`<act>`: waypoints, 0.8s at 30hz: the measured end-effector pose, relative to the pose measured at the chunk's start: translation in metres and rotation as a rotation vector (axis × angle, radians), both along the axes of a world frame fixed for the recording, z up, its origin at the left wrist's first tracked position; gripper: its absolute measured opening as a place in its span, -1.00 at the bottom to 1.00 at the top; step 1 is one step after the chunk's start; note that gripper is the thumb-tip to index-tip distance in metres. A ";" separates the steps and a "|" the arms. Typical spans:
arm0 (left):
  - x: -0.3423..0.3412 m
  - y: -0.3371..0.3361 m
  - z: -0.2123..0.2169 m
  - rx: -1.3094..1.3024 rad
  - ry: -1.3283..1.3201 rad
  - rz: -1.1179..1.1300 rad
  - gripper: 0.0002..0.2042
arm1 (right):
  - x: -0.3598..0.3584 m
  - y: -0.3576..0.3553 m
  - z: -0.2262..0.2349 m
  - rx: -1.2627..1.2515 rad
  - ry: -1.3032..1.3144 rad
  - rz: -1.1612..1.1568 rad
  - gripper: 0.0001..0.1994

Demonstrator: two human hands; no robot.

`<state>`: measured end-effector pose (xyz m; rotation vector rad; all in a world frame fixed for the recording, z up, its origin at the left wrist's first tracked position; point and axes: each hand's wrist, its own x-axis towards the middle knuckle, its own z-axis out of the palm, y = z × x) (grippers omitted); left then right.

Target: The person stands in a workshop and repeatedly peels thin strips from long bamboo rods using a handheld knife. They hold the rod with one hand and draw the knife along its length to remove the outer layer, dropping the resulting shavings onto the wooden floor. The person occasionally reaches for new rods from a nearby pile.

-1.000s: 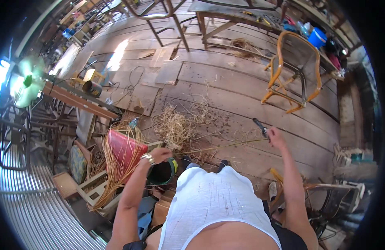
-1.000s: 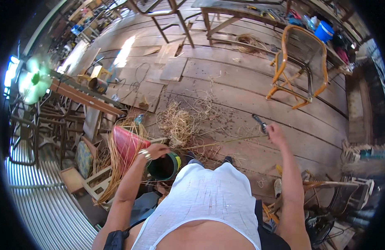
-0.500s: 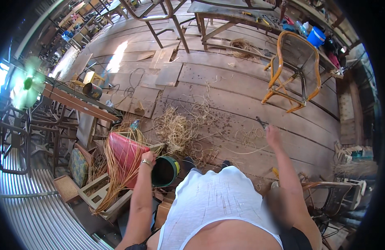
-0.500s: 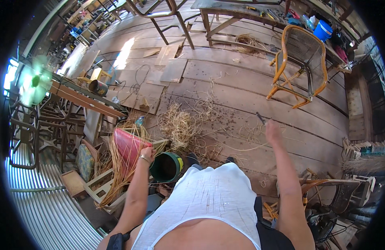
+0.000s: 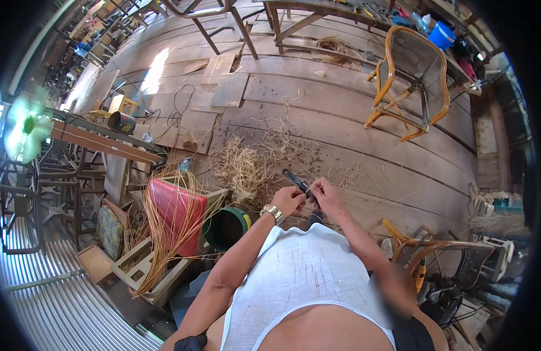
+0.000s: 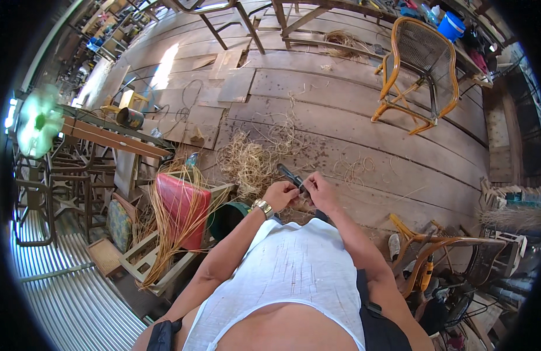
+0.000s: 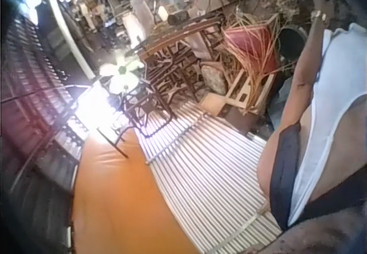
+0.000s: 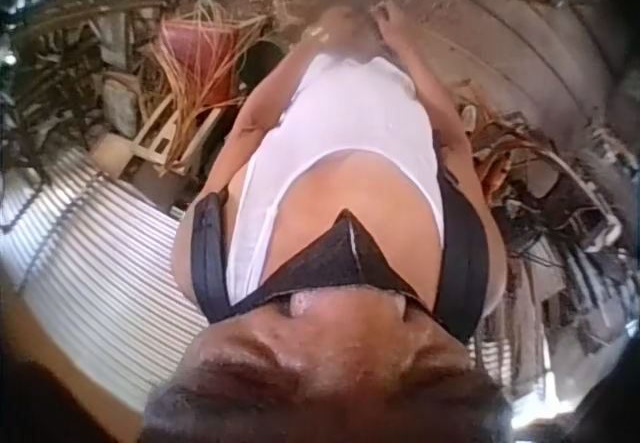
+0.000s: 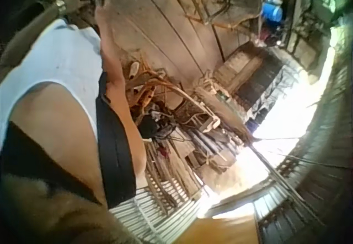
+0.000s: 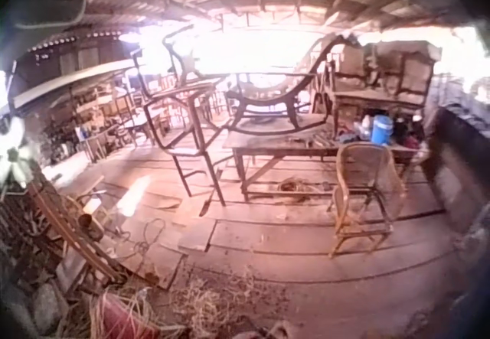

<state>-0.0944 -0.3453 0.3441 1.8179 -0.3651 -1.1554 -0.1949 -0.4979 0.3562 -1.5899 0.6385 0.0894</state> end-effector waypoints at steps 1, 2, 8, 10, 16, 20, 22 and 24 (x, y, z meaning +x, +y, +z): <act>-0.003 -0.001 0.002 -0.021 -0.009 0.020 -0.80 | 0.002 0.004 -0.001 -0.062 -0.028 -0.040 -0.77; -0.005 -0.001 0.004 -0.043 -0.019 0.041 -0.81 | 0.003 0.008 -0.003 -0.037 -0.035 -0.097 -0.77; -0.017 0.009 -0.004 -0.003 -0.256 0.024 -0.79 | 0.004 0.012 -0.025 0.341 0.058 -0.184 -0.75; -0.020 0.015 -0.009 0.023 -0.327 0.003 -0.79 | 0.003 0.016 -0.028 0.395 0.078 -0.190 -0.72; -0.026 0.031 -0.019 0.098 -0.462 0.040 -0.70 | 0.007 0.027 -0.048 0.139 0.222 -0.056 -0.66; -0.032 0.037 -0.010 0.089 -0.417 0.047 -0.70 | 0.013 0.022 -0.087 -0.045 0.192 -0.044 -0.64; -0.042 0.066 0.011 0.003 -0.470 0.068 -0.71 | 0.024 -0.013 -0.078 -0.001 0.277 -0.085 -0.64; -0.059 0.124 0.044 0.038 -0.380 0.056 -0.73 | 0.033 -0.063 -0.058 -0.083 0.300 -0.089 -0.64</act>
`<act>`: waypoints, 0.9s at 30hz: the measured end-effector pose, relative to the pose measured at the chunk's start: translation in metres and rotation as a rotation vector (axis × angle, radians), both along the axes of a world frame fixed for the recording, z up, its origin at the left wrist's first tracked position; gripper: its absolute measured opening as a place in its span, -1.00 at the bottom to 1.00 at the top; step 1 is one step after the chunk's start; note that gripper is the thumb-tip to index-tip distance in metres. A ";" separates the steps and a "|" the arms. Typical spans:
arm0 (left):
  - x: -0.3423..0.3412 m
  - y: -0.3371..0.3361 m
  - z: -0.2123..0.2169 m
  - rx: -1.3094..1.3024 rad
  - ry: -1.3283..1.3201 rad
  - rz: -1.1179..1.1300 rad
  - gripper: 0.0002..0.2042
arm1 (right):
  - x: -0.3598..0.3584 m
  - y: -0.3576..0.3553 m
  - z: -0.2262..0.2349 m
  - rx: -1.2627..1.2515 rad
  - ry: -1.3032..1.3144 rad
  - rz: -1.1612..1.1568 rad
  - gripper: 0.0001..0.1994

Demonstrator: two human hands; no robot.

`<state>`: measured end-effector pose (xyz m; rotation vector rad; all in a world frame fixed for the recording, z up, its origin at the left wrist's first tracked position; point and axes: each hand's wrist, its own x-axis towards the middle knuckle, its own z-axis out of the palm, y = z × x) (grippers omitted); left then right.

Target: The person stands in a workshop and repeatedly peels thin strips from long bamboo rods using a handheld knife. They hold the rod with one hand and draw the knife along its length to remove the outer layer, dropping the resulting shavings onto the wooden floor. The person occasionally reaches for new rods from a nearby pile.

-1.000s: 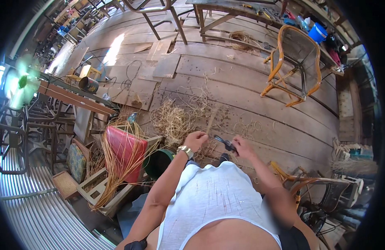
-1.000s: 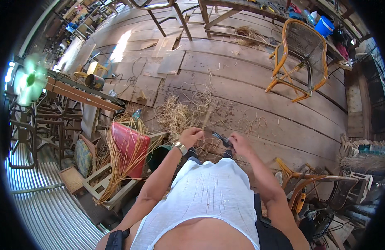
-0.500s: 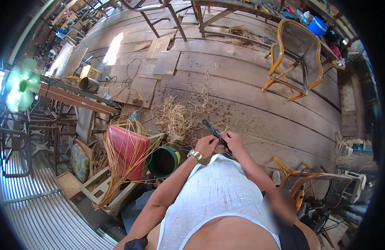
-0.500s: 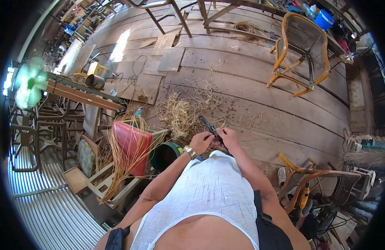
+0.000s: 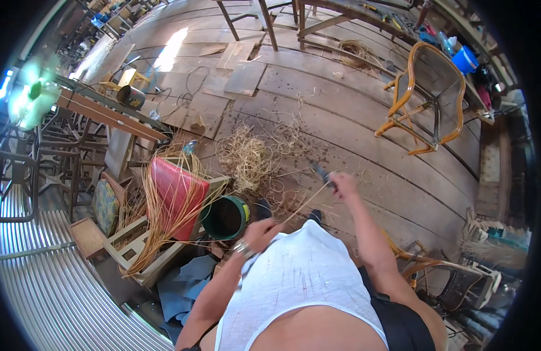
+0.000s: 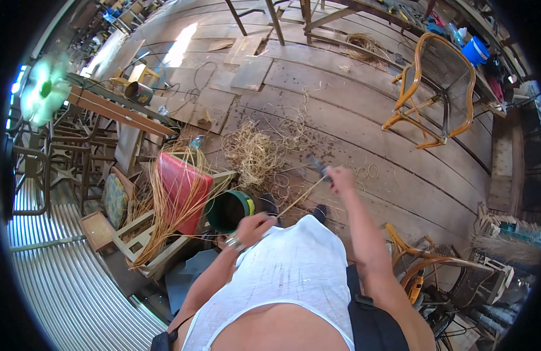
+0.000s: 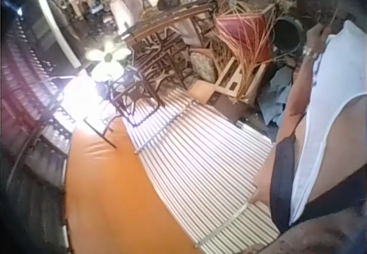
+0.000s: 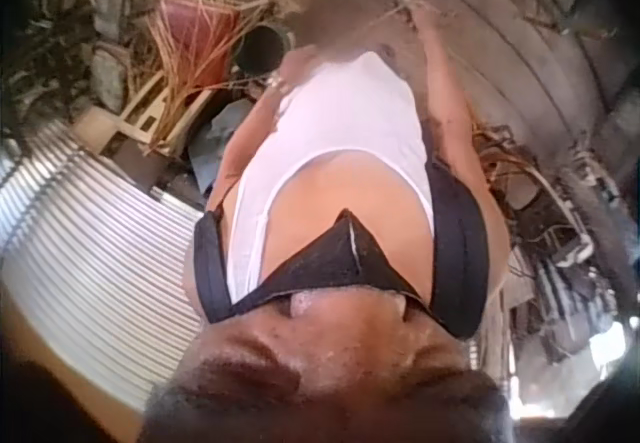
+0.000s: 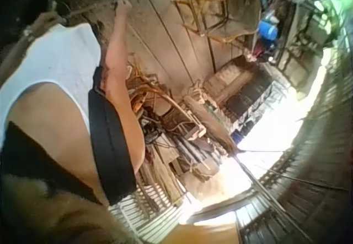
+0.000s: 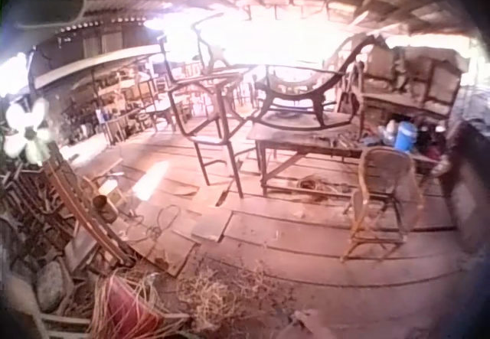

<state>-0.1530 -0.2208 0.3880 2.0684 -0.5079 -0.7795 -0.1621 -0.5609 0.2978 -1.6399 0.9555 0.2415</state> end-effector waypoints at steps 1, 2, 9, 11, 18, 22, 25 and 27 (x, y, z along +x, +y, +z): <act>-0.010 0.050 0.004 0.229 0.043 -0.084 -0.75 | 0.000 -0.035 -0.003 0.017 -0.013 -0.053 -0.64; -0.022 0.090 0.018 0.183 0.356 0.172 -0.77 | -0.001 -0.072 -0.009 0.037 -0.025 -0.121 -0.64; -0.041 0.286 -0.034 0.748 -0.033 0.162 -0.53 | 0.001 -0.067 0.047 0.047 -0.094 -0.085 -0.70; 0.017 0.172 0.006 0.673 0.118 0.172 -0.26 | 0.003 -0.033 0.043 0.013 -0.131 -0.003 -0.68; 0.058 -0.088 -0.019 -0.296 0.751 0.277 -0.44 | 0.013 0.051 0.043 0.047 -0.139 0.056 -0.67; 0.057 -0.121 -0.066 -0.045 0.641 0.090 -0.56 | 0.008 0.058 0.030 0.031 -0.082 0.045 -0.67; 0.039 -0.115 -0.068 0.089 0.020 -0.040 -0.60 | 0.005 0.069 0.023 0.011 -0.056 0.050 -0.66; 0.037 -0.081 -0.045 0.027 0.096 -0.003 -0.63 | 0.004 0.060 0.024 -0.022 -0.032 0.013 -0.66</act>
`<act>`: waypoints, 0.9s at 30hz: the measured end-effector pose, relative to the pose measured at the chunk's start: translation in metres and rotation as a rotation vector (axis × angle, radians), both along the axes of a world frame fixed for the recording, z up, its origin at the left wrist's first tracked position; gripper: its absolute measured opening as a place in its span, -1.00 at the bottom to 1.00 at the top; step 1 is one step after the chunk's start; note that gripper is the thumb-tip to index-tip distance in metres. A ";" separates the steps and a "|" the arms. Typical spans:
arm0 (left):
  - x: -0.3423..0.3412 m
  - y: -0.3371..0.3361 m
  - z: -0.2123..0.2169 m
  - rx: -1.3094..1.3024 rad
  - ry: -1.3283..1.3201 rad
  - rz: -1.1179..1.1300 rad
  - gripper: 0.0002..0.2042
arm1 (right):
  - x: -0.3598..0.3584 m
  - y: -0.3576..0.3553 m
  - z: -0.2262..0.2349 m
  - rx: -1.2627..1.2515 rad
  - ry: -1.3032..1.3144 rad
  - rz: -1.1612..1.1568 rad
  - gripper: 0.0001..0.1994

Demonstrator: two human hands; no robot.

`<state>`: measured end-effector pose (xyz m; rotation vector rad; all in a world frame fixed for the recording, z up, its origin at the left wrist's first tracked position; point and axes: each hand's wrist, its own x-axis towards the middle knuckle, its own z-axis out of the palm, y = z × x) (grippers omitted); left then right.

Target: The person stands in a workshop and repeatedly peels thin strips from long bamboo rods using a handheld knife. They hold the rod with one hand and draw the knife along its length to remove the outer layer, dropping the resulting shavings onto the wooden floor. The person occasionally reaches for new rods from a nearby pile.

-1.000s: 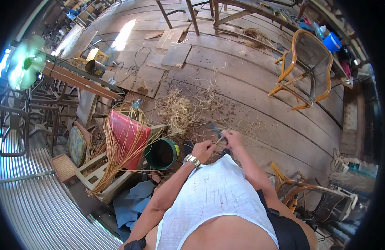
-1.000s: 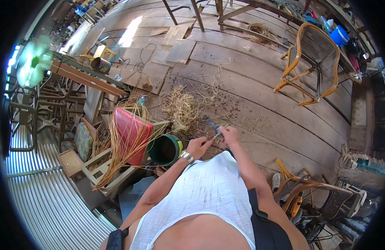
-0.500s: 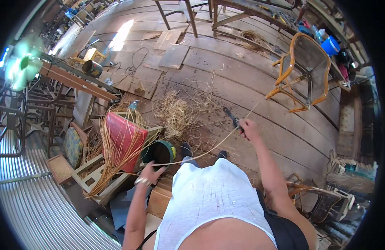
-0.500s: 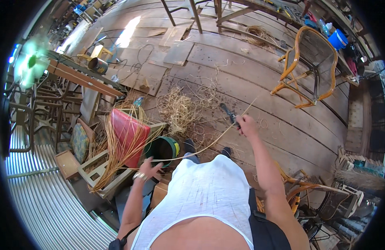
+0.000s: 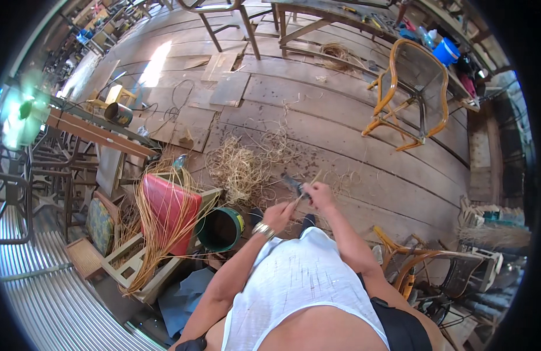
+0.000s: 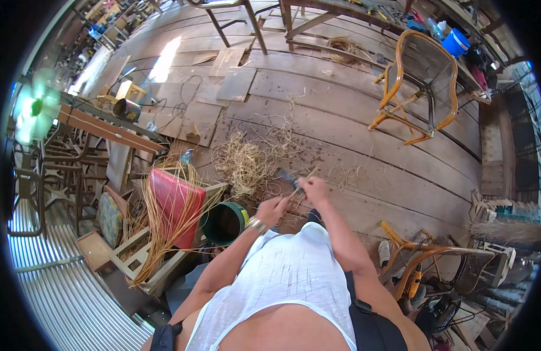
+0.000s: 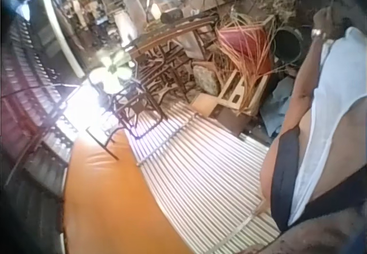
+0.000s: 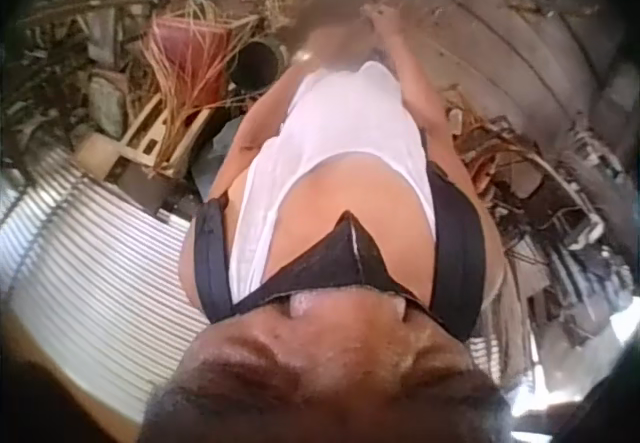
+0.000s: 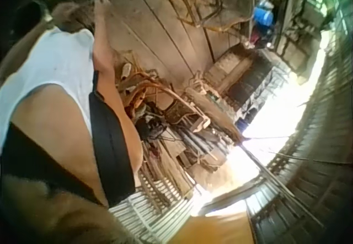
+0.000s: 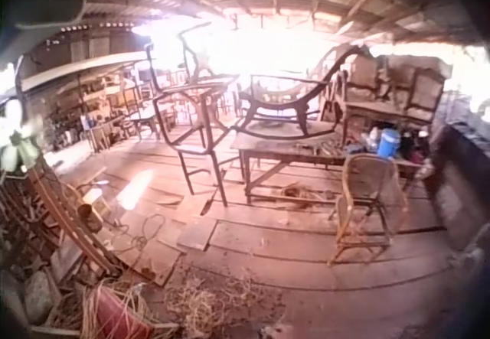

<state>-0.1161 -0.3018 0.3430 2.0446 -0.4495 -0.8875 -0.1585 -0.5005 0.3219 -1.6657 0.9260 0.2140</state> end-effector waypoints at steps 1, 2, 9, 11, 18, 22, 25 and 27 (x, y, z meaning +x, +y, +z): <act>-0.005 0.027 0.013 -0.010 0.020 -0.017 -0.63 | 0.002 -0.023 0.003 -0.018 0.015 -0.039 -0.66; -0.009 0.064 0.028 -0.013 0.037 -0.041 -0.63 | 0.003 -0.050 0.003 -0.029 0.027 -0.085 -0.65; -0.049 0.365 -0.028 0.664 0.032 0.046 -0.63 | -0.012 -0.190 0.026 -0.211 -0.062 -0.253 -0.64; -0.060 0.373 -0.057 0.723 -0.091 -0.019 -0.58 | -0.008 -0.157 0.026 -0.272 -0.066 -0.202 -0.63; 0.011 0.097 -0.039 0.033 0.110 0.002 -0.37 | -0.010 -0.010 0.008 -0.296 -0.155 0.012 -0.59; 0.002 0.001 -0.020 -0.084 0.476 0.075 -0.55 | -0.022 0.031 -0.010 -0.383 -0.185 0.047 -0.62; -0.002 -0.007 -0.026 -0.103 0.213 -0.046 -0.58 | -0.029 0.026 0.016 -0.132 -0.118 -0.024 -0.65; -0.009 0.003 -0.009 -0.140 0.040 -0.140 -0.62 | -0.036 0.005 0.007 -0.101 -0.147 -0.086 -0.66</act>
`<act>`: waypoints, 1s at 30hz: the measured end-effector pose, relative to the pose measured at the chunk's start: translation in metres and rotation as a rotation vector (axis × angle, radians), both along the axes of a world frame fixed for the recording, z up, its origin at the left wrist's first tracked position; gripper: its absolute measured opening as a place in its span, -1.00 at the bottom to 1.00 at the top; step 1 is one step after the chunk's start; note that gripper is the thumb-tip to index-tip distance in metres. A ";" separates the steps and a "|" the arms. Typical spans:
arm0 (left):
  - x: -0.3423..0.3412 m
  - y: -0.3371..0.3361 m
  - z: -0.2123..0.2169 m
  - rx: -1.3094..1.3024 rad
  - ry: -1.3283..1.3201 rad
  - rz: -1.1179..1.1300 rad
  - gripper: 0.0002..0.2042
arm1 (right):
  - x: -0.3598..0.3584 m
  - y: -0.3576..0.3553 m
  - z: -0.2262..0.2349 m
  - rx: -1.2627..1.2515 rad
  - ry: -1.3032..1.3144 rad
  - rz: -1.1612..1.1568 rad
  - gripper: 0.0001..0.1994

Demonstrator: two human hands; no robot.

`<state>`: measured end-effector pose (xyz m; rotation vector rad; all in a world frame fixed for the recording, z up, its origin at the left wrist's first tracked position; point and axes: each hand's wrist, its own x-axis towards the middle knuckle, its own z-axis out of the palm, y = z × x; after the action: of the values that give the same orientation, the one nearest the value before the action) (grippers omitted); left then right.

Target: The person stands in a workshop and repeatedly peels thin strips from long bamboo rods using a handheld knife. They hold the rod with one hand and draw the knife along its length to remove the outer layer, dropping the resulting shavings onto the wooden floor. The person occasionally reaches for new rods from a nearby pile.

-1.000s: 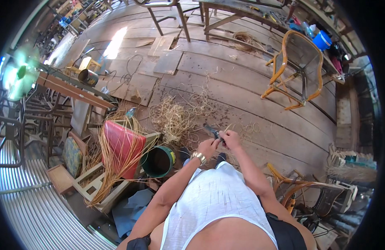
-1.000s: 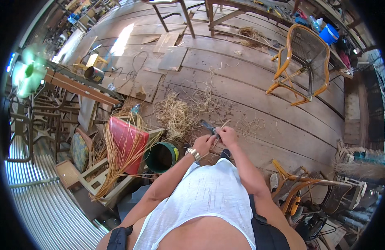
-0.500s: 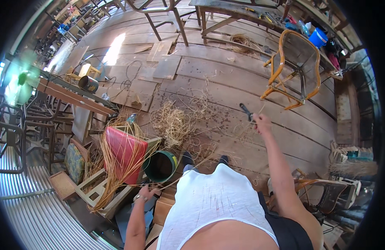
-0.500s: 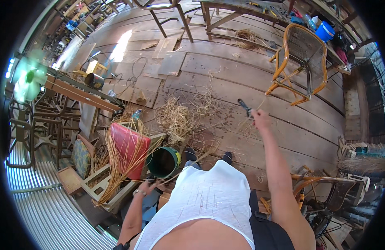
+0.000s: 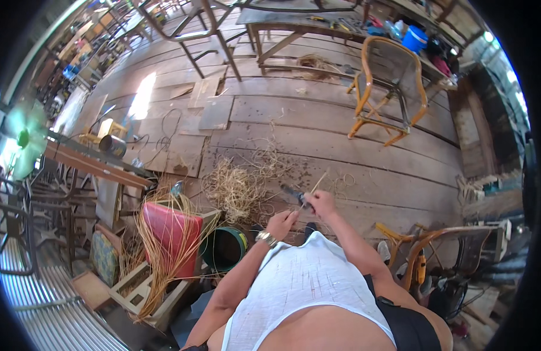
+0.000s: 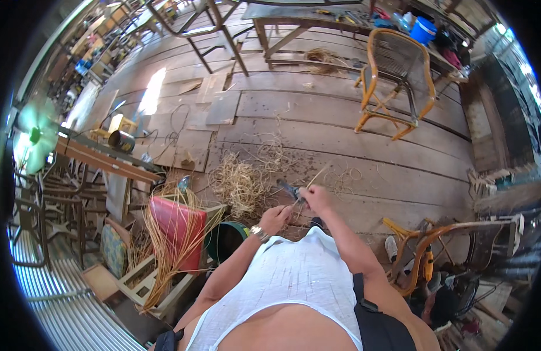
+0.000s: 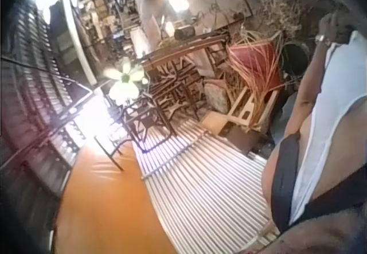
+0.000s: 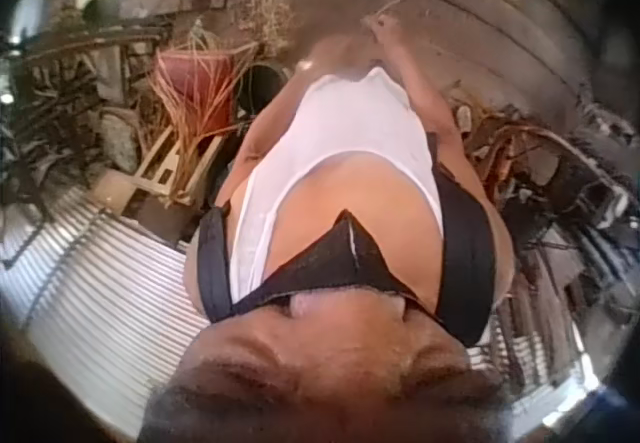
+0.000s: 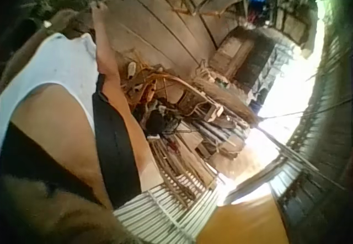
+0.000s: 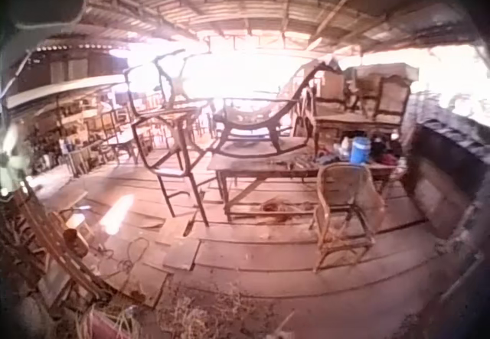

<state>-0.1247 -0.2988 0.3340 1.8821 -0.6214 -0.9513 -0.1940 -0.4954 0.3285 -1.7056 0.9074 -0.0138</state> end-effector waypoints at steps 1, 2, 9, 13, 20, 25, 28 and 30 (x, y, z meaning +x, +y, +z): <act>0.000 0.017 0.012 -0.009 -0.039 -0.041 -0.63 | -0.006 -0.018 -0.002 0.017 -0.014 -0.029 -0.67; 0.003 0.041 0.030 -0.016 -0.082 -0.076 -0.65 | -0.011 -0.045 0.010 0.031 -0.002 -0.107 -0.67; 0.015 0.183 0.051 0.377 -0.133 -0.029 -0.63 | -0.031 -0.149 0.075 -0.137 0.018 -0.261 -0.63; 0.031 0.171 0.006 0.502 -0.127 0.058 -0.35 | 0.004 -0.073 0.030 -0.202 -0.024 -0.040 -0.60; 0.012 0.027 0.004 0.017 0.521 0.272 -0.56 | 0.031 0.044 0.011 -0.170 -0.070 0.260 -0.62; 0.003 0.016 0.004 -0.007 0.035 0.196 -0.61 | 0.034 0.031 0.030 0.044 -0.016 0.242 -0.63; 0.003 0.065 0.047 -0.035 -0.041 0.072 -0.66 | 0.028 -0.053 0.018 0.108 -0.029 -0.025 -0.67; -0.004 0.122 0.053 -0.069 0.040 0.073 -0.72 | 0.012 -0.132 0.034 0.063 -0.034 -0.186 -0.70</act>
<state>-0.1291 -0.1763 0.3870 1.8089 -0.5513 -0.9069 -0.1825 -0.6270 0.3628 -1.5537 1.0284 -0.1369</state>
